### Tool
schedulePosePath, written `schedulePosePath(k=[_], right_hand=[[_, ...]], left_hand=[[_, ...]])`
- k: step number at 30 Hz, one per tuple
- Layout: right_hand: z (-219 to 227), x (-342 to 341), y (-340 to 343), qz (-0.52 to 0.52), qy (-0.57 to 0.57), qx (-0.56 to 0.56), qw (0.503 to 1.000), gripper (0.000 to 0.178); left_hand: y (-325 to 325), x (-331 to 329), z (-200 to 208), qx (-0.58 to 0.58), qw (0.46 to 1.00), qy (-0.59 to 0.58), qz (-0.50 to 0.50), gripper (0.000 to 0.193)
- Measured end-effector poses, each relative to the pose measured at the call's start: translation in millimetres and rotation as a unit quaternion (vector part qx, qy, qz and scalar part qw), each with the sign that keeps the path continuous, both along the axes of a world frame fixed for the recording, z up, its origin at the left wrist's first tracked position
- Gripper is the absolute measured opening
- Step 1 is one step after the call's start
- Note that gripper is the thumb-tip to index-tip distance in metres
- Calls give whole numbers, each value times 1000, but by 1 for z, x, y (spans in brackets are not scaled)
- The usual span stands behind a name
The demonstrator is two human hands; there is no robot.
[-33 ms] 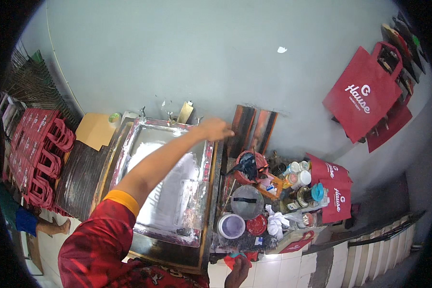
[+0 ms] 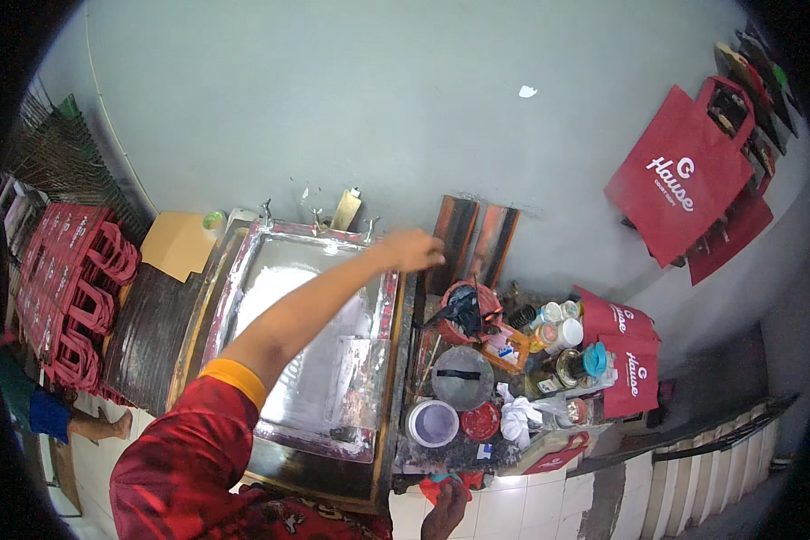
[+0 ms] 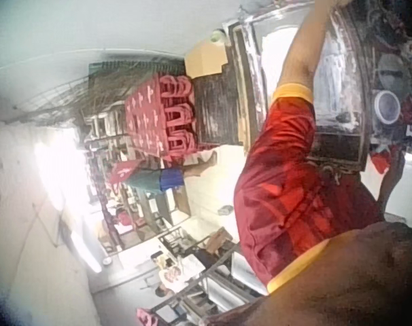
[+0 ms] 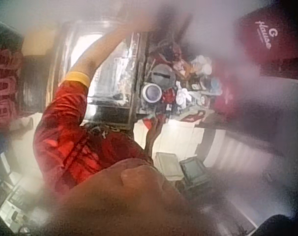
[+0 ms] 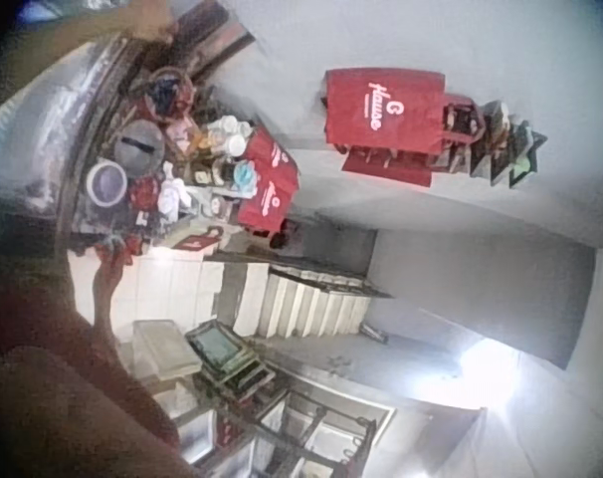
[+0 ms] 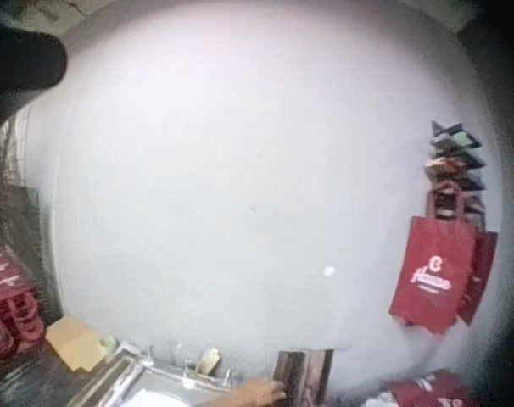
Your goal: The person performs screen printing on a tote bag. They place a pink tote bag under a screen, apply white ink with a squeegee, and lift the screen to reveal the printed logo. The process is repeated for multiple bags.
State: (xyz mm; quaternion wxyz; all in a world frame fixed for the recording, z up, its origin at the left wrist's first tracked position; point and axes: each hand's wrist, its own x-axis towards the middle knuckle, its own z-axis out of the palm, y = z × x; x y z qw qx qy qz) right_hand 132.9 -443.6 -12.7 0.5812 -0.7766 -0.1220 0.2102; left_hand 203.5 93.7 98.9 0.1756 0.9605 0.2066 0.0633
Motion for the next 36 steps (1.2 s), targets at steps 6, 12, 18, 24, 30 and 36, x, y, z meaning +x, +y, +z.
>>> schedulePosePath(k=[6,12,18,24,30,36], right_hand=[[-2,20,11,-17,-21,-12,1000,34],[-13,23,10,-33,-5,29,999,52],[-76,62,-17,74,110,-75,988,64],[-42,69,18,-71,-10,75,995,29],[-6,90,36,-31,0,69,997,36],[70,102,68,-56,-148,147,976,33]], left_hand=[[-54,98,-100,259,948,-82,-165,21],[-79,132,-100,291,931,92,-201,16],[-60,125,-90,255,931,92,-245,17],[-63,117,-24,281,926,54,-248,16],[-52,66,6,239,935,-179,-190,19],[-107,-20,98,20,932,-309,-189,25]])
